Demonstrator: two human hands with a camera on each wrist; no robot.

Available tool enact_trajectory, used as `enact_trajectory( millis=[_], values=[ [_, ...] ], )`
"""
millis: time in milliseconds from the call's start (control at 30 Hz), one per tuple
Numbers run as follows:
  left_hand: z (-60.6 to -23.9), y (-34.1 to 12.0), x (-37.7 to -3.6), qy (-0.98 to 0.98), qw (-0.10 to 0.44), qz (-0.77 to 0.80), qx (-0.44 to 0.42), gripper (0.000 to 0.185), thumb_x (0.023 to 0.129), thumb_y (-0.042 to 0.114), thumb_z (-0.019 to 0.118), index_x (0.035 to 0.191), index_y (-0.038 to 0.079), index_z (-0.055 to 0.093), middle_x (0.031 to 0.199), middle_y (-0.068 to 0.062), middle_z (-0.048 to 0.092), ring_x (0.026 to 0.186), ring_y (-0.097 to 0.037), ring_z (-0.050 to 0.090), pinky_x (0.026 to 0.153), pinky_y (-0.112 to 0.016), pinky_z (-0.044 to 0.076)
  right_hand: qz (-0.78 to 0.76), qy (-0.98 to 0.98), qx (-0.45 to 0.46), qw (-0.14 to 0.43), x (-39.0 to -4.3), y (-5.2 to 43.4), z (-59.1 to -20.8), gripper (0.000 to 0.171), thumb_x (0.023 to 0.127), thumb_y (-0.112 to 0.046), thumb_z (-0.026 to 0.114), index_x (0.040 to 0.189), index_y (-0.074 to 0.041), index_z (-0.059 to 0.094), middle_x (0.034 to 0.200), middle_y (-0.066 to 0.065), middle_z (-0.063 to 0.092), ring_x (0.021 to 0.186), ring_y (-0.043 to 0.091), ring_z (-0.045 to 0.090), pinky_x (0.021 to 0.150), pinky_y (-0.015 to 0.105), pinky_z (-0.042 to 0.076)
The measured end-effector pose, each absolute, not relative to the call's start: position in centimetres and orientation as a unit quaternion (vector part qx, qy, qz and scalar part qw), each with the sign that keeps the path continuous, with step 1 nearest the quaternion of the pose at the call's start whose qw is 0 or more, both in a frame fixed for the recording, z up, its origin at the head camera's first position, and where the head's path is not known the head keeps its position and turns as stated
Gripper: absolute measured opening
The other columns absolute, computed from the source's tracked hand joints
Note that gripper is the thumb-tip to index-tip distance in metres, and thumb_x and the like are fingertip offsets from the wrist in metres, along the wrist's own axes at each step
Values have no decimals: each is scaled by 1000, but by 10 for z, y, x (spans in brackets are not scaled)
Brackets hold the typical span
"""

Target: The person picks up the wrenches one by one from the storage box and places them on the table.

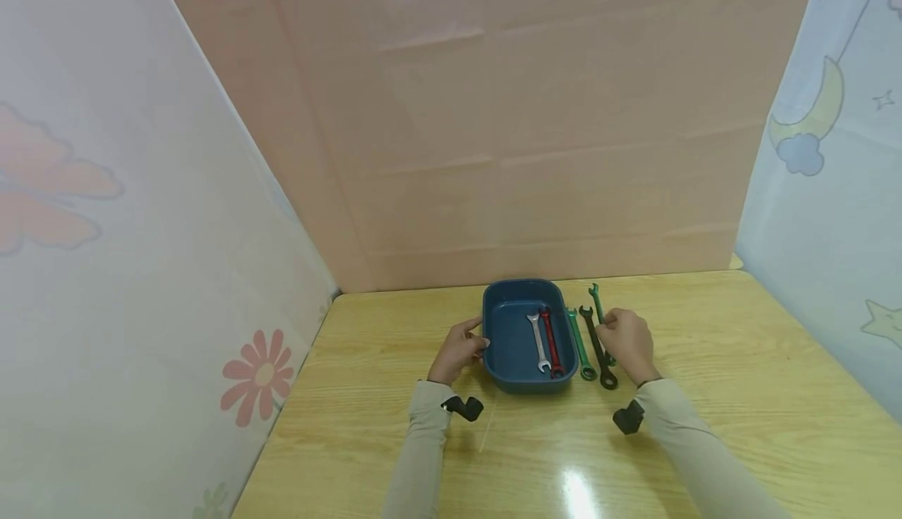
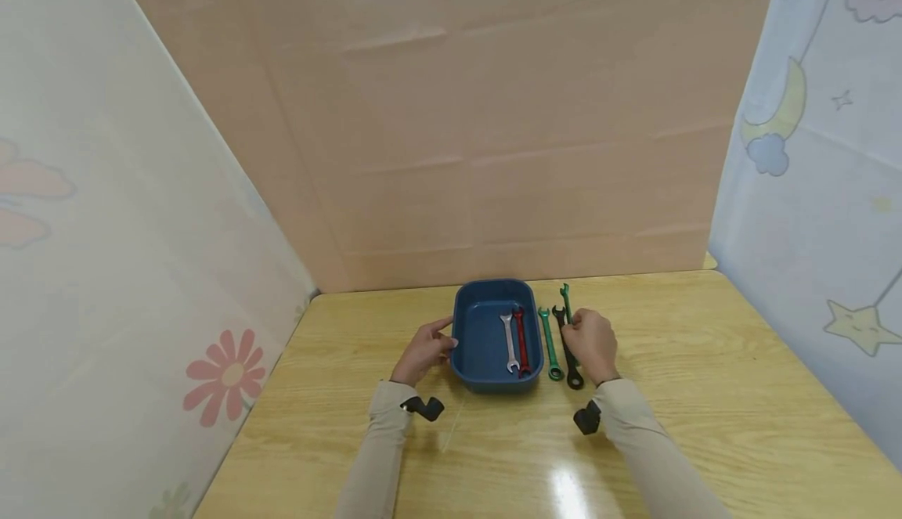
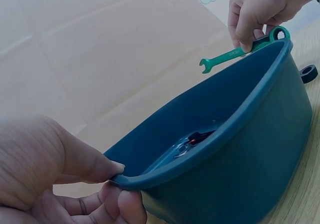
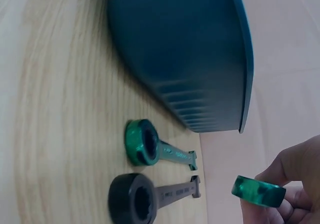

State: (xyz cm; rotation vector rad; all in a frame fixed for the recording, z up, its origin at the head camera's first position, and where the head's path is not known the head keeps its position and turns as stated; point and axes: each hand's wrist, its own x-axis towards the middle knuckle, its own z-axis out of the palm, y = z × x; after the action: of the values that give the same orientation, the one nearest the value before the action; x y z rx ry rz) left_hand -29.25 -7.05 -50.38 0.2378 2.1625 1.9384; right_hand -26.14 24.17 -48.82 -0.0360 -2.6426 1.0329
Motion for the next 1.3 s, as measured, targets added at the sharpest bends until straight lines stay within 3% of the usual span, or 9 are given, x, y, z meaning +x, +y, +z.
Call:
enact_trajectory(
  millis=[200,467,867,1300],
  values=[
    [-505,-71,-293,736,115,662,81,62,91,-6,55,151,-3,39,71,-9,61,55,-11,55,56,-32,45,354,-922,-21,155,-262,247,-495,26,87,-6,59,99,15,67,92,31,69,60,27,66,46,33,49],
    [-504,-71,-293,735,114,664,82,62,91,-6,55,151,-2,39,70,-10,61,55,-11,55,57,-33,45,357,-922,-24,146,-261,252,-505,27,86,-5,56,97,17,66,73,20,68,48,16,52,42,30,41],
    [-504,-70,-293,733,118,665,81,63,91,-6,55,151,-3,38,71,-12,60,56,-12,54,56,-33,43,344,-929,-30,130,-261,256,-513,28,87,-5,58,101,17,66,88,29,68,54,18,54,46,31,45],
    [-503,-70,-291,730,117,668,85,63,91,-5,55,151,-3,38,70,-13,59,55,-14,53,56,-34,43,344,-932,-44,107,-260,258,-515,27,86,-5,58,101,16,67,75,17,66,53,18,51,46,30,42]
  ],
)
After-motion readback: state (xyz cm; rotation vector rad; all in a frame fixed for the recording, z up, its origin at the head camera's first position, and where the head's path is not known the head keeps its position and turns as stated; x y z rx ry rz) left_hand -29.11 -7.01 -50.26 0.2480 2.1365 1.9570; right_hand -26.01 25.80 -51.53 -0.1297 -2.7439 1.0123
